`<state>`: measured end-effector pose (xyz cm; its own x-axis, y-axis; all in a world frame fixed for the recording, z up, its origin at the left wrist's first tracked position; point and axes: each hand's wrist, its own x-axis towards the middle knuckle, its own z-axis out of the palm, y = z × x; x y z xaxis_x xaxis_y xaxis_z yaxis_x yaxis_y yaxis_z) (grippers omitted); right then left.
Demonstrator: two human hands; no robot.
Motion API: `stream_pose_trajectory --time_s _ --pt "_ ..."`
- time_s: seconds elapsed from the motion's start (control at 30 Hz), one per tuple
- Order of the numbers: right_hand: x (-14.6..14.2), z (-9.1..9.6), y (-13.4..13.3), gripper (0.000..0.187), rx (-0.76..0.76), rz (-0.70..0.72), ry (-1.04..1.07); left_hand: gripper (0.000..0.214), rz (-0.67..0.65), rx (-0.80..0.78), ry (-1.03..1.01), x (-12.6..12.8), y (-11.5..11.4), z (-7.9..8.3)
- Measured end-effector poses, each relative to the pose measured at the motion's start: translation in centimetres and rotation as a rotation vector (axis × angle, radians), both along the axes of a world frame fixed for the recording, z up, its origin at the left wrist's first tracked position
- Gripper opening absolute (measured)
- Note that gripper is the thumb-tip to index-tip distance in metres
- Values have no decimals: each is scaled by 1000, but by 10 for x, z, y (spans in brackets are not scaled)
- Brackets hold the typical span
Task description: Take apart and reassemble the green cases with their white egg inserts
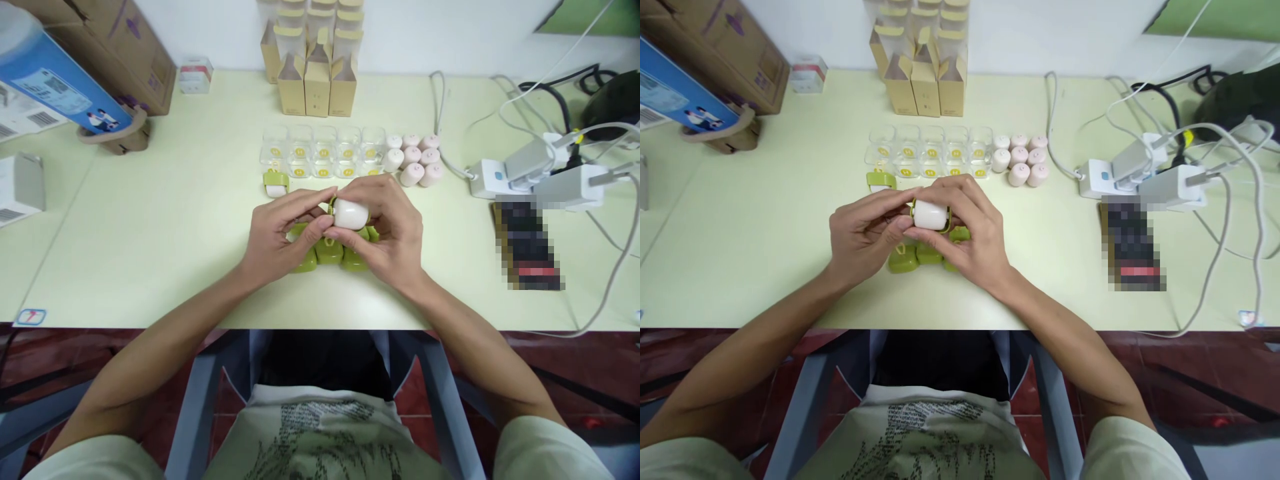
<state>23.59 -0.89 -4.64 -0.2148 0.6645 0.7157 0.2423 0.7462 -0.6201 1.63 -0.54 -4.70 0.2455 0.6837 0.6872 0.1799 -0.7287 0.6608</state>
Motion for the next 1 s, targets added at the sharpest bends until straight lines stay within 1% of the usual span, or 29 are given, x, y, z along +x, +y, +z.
stream_pose_trajectory --time_s 0.1,0.2,0.27,0.4,0.57,0.67,0.87,1.0 --pt "-1 1 -1 38 -4 30 29 34 45 82 58 1 -1 3" --pt "0 0 -1 39 -25 25 17 33 108 97 125 2 -4 5" --pt "0 -1 -1 40 -37 21 3 36 124 99 141 3 -5 5" --pt "1 -3 -1 42 -52 45 19 36 104 100 141 2 -4 6" --pt "0 -6 -2 39 -67 48 12 33 92 58 116 0 -1 6" --pt "-2 -7 -2 39 -70 52 25 31 63 33 76 -1 1 6" --pt "0 -3 -3 46 -134 -14 -8 41 9 -102 1 -3 4 5" --pt "0 0 -4 44 -97 -37 -24 34 -43 -100 -47 -3 3 2"
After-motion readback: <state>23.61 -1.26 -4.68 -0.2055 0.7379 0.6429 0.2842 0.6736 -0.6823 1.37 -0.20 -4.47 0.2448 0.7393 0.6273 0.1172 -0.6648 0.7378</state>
